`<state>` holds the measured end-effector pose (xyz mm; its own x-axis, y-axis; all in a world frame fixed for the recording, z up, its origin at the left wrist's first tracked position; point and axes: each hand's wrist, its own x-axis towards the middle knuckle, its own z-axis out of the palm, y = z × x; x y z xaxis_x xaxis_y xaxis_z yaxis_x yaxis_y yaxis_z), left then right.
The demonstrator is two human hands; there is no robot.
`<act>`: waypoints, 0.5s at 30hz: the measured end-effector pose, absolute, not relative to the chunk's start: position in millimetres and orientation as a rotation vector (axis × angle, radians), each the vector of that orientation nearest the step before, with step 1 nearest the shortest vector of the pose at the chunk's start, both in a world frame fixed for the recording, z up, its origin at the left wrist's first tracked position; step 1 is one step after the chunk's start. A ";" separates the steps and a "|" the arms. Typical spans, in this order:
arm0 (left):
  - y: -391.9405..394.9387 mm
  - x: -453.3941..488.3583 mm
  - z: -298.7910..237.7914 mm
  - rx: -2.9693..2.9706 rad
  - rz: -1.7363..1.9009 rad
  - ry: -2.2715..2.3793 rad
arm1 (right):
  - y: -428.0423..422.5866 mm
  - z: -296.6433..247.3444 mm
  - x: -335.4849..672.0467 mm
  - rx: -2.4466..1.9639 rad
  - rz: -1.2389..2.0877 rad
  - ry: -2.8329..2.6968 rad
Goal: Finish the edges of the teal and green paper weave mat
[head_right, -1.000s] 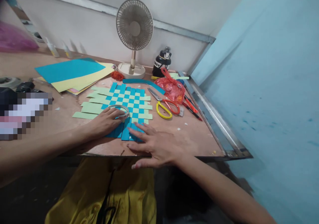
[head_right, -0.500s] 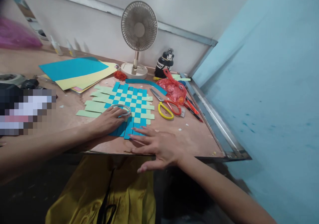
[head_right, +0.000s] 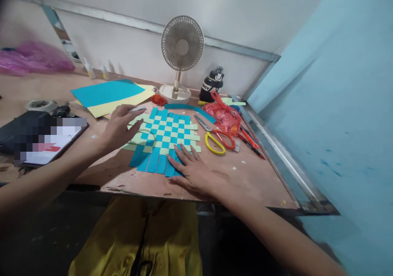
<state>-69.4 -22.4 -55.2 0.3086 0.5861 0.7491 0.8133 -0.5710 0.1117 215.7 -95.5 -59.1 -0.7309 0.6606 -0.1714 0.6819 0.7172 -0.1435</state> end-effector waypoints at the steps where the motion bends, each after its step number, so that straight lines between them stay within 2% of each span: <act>1: -20.7 -73.5 -54.7 -2.291 -1.134 -1.266 | -93.4 -59.1 217.0 1.131 -0.253 2.811; 4: -19.6 -78.6 -55.5 -2.316 -1.200 -1.263 | -88.0 -54.3 223.4 1.199 -0.172 2.819; 11: -22.7 -71.9 -58.9 -2.404 -1.169 -1.236 | -70.8 -44.0 233.9 1.158 -0.278 2.820; 15: -21.8 -72.0 -62.9 -2.397 -1.200 -1.189 | -71.4 -46.8 230.9 1.114 -0.104 2.869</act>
